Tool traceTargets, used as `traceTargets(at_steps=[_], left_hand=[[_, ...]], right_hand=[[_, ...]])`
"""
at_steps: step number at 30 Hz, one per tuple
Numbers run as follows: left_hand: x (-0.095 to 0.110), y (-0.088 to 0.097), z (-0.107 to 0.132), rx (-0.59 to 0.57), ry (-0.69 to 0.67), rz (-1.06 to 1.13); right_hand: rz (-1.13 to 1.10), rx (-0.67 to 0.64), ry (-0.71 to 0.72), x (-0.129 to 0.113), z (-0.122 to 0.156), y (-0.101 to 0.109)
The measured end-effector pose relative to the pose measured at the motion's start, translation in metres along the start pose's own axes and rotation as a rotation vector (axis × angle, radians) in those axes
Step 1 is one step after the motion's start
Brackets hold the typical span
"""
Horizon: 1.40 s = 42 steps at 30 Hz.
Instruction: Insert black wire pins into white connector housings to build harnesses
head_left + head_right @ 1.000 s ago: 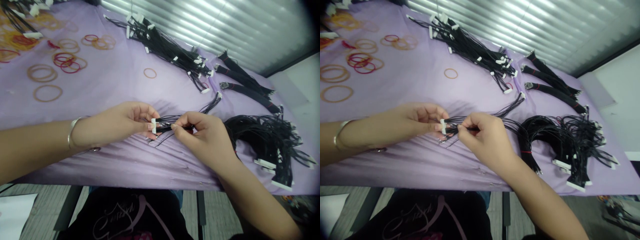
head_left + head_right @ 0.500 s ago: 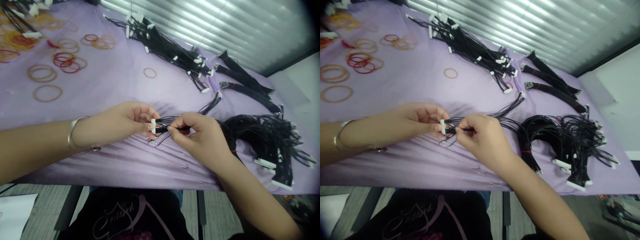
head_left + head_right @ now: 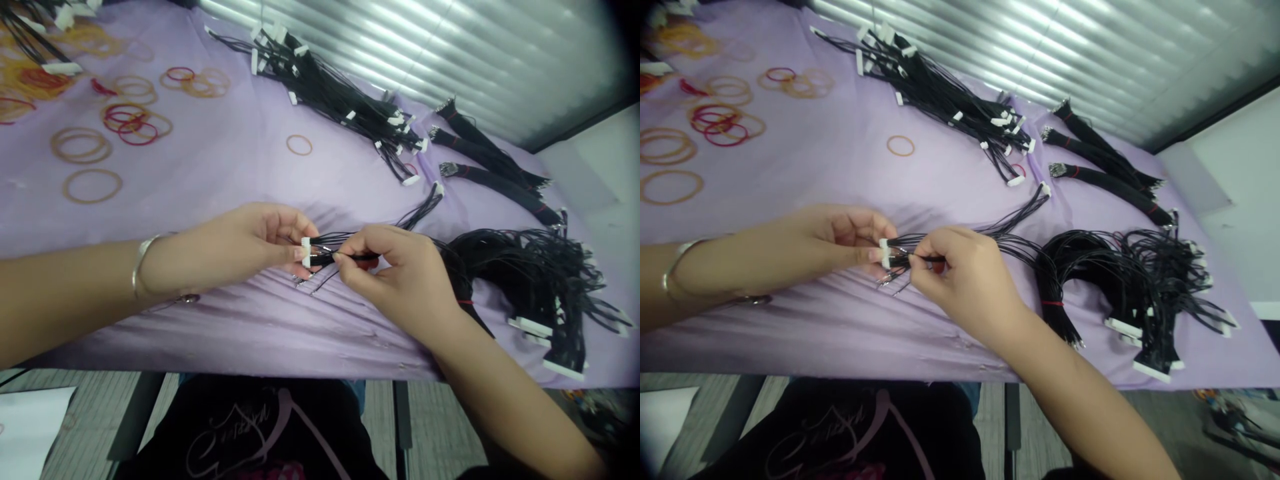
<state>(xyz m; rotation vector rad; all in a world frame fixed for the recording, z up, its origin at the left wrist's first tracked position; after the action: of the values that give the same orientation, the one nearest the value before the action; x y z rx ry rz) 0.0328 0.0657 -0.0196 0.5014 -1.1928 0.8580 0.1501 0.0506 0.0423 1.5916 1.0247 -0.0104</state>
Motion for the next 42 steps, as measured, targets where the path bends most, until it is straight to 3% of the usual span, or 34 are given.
traceTargets(at_steps=[15,27,42], left_hand=[[-0.005,0.001,0.0,0.025,0.063,0.064],[-0.004,0.002,0.0,0.027,0.068,0.016],[-0.005,0.001,-0.003,0.011,0.005,-0.001]], right_hand=[[0.03,-0.022,0.068,-0.003,0.002,-0.006],[-0.015,-0.075,-0.007,0.003,0.002,-0.011],[-0.071,-0.093,0.003,0.004,0.0,-0.023]])
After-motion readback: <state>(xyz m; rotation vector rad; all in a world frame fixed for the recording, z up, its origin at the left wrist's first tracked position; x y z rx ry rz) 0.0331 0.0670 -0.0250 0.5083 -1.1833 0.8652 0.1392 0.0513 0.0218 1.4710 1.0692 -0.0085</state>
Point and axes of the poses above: each hand's wrist, its own z-axis away from the middle knuckle, its own y-axis out of the back of the hand, x = y × z, the point moved 8 cm from there along -z, towards the middle knuckle, and after that the axes turned 3 degrees about y, right-handed, at the moved point
